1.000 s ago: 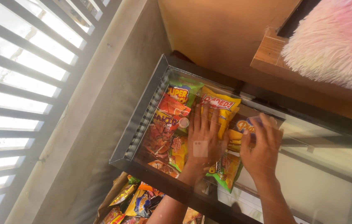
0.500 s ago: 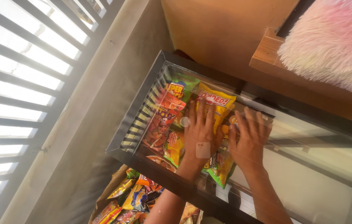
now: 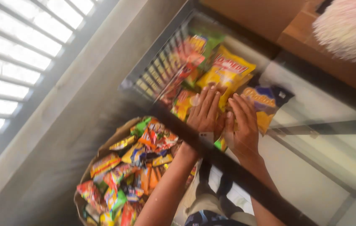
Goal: Organizing various bags of snacks from a cardboard box into a glass display case.
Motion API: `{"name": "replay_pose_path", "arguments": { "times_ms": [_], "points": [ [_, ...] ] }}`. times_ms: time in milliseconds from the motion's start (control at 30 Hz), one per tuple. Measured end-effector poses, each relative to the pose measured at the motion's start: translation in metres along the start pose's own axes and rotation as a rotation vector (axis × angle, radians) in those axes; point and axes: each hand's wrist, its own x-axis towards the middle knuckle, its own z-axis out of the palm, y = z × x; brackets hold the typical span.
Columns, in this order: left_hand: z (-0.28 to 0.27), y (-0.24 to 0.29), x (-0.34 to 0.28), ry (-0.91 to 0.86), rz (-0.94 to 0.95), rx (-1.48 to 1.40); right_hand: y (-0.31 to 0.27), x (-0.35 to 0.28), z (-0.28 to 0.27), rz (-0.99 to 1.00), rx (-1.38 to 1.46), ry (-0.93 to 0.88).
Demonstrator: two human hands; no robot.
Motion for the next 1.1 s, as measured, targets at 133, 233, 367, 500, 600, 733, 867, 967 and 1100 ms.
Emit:
{"name": "replay_pose_path", "arguments": {
  "times_ms": [133, 233, 367, 500, 600, 733, 867, 967, 1100],
  "points": [
    [-0.032, 0.02, -0.067, 0.015, -0.117, -0.01, -0.029, -0.033, -0.006, -0.034, 0.115, -0.127],
    [-0.052, 0.039, -0.121, 0.063, -0.29, -0.003, -0.05, -0.06, -0.001, -0.226, 0.214, -0.194],
    [-0.06, 0.063, -0.215, 0.107, -0.574, -0.073, -0.066, -0.124, 0.013, -0.084, 0.387, -0.374],
    [-0.052, 0.074, -0.311, 0.069, -0.87, -0.225, -0.079, -0.18, 0.036, 0.039, 0.505, -0.649],
    [-0.036, 0.068, -0.383, 0.085, -0.987, -0.205, -0.085, -0.221, 0.056, 0.15, 0.467, -0.895],
    [-0.038, 0.042, -0.432, 0.045, -1.147, -0.207, -0.092, -0.267, 0.091, 0.348, 0.489, -1.128],
    [-0.026, -0.009, -0.503, 0.14, -1.267, -0.142, -0.077, -0.34, 0.151, 0.427, 0.545, -1.191],
    [-0.06, -0.04, -0.506, 0.074, -1.262, -0.151, -0.073, -0.363, 0.183, 0.421, 0.386, -1.302],
    [-0.083, -0.068, -0.549, -0.083, -0.986, -0.026, -0.082, -0.38, 0.204, 0.225, 0.192, -1.448]
  ]
}}
